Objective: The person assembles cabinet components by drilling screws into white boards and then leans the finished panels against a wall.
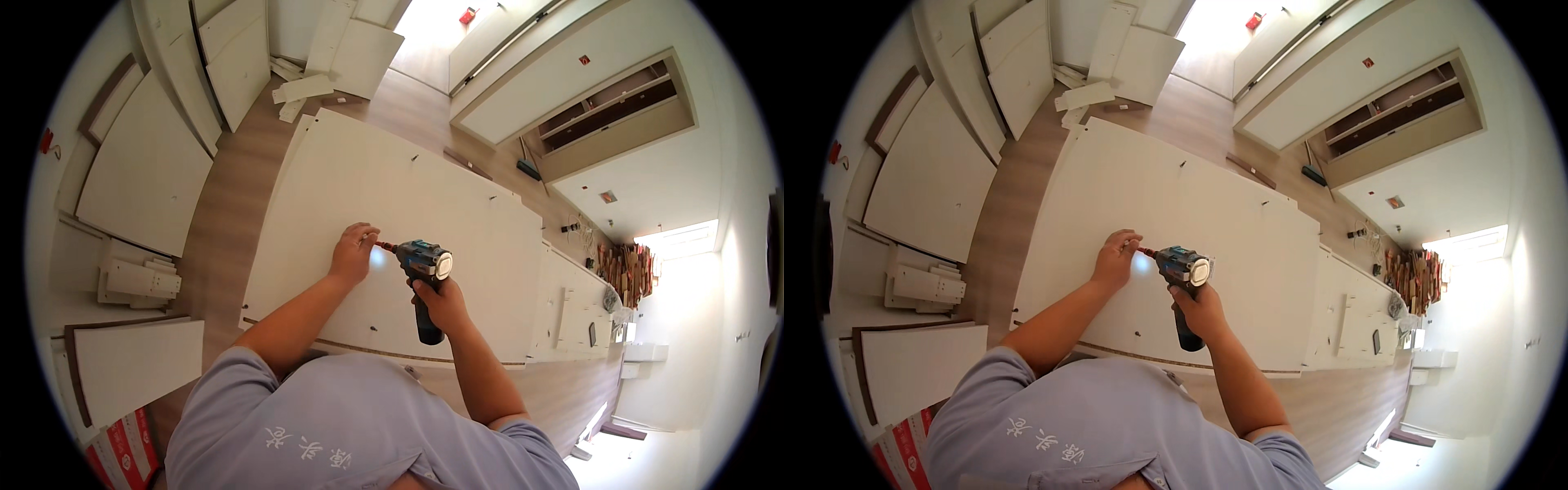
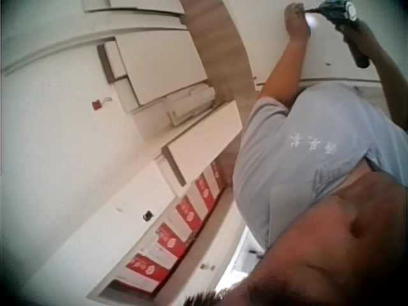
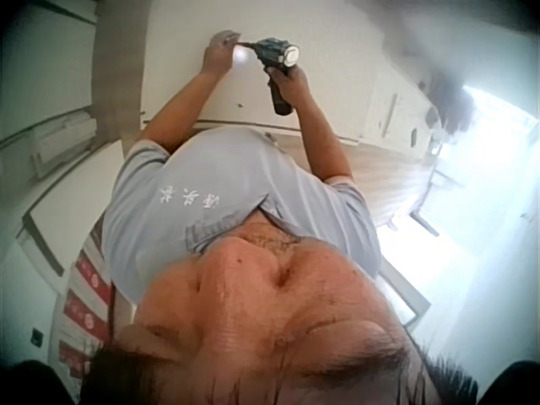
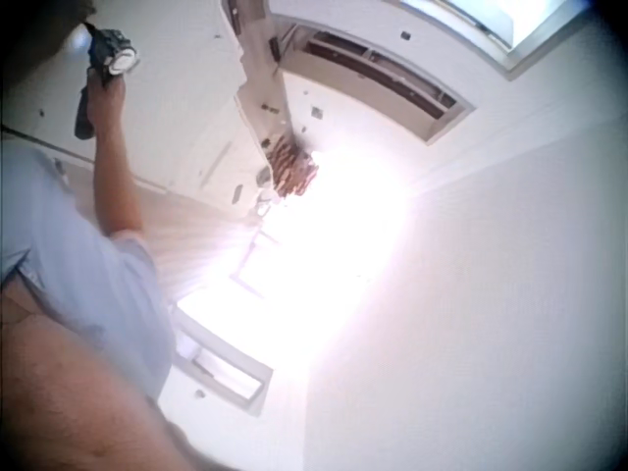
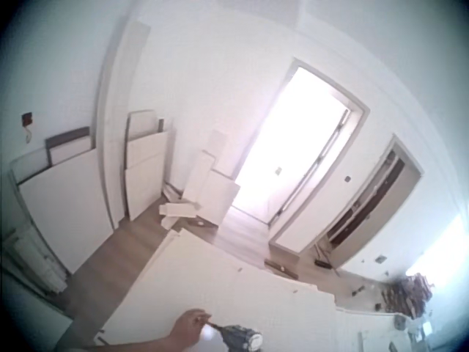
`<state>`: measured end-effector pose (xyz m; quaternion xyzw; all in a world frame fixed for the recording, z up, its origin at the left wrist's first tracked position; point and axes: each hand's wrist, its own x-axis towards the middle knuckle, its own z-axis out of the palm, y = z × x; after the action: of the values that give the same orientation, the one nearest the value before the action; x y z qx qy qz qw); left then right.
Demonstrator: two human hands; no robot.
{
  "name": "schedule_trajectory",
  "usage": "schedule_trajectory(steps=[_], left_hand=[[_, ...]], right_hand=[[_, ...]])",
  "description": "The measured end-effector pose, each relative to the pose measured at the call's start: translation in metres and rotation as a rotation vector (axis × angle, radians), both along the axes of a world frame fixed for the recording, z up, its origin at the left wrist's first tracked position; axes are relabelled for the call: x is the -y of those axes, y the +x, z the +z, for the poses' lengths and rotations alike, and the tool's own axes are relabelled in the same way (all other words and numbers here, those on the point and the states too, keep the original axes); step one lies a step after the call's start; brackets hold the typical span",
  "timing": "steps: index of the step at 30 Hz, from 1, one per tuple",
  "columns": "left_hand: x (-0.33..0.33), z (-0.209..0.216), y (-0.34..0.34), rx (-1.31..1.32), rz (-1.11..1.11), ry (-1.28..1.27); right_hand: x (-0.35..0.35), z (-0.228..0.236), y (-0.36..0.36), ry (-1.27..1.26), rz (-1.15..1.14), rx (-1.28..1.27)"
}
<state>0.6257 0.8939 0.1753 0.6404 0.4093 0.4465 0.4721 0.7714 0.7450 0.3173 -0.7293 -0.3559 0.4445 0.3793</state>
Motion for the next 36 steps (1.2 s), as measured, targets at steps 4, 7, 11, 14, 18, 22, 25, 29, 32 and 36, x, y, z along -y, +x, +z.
schedule_trajectory(steps=[4,7,11,14,18,22,25,29,32,36], left_hand=[[-0.030,0.004,-0.078,-0.104,0.074,-0.152],[-0.073,-0.009,-0.173,-0.314,0.220,-0.152],[-0.097,-0.038,-0.247,-0.571,0.155,-0.350],[-0.103,-0.042,-0.238,-0.441,0.064,-0.387],[-0.117,-0.027,-0.208,-0.242,0.040,-0.610],[-0.123,-0.025,-0.202,-0.165,0.025,-0.662],[-0.126,-0.034,-0.205,-0.319,0.019,-0.536],[-0.125,-0.039,-0.205,-0.320,0.041,-0.485],[-0.127,-0.035,-0.208,-0.340,-0.006,-0.468],[-0.125,-0.033,-0.210,-0.334,0.007,-0.450]], right_hand=[[-0.049,-0.008,0.005,0.041,-0.033,-0.028],[-0.107,-0.015,0.012,0.042,0.005,-0.035],[-0.196,-0.018,0.002,0.071,0.040,-0.099],[-0.263,-0.017,-0.016,0.077,0.077,-0.089],[-0.336,-0.008,-0.034,0.070,0.134,-0.007],[-0.377,0.011,-0.042,0.017,0.193,0.076],[-0.403,0.037,-0.045,-0.090,0.321,0.214],[-0.438,0.065,-0.065,-0.213,0.505,0.366],[-0.447,0.073,-0.080,-0.313,0.530,0.449],[-0.450,0.076,-0.086,-0.325,0.495,0.475]])
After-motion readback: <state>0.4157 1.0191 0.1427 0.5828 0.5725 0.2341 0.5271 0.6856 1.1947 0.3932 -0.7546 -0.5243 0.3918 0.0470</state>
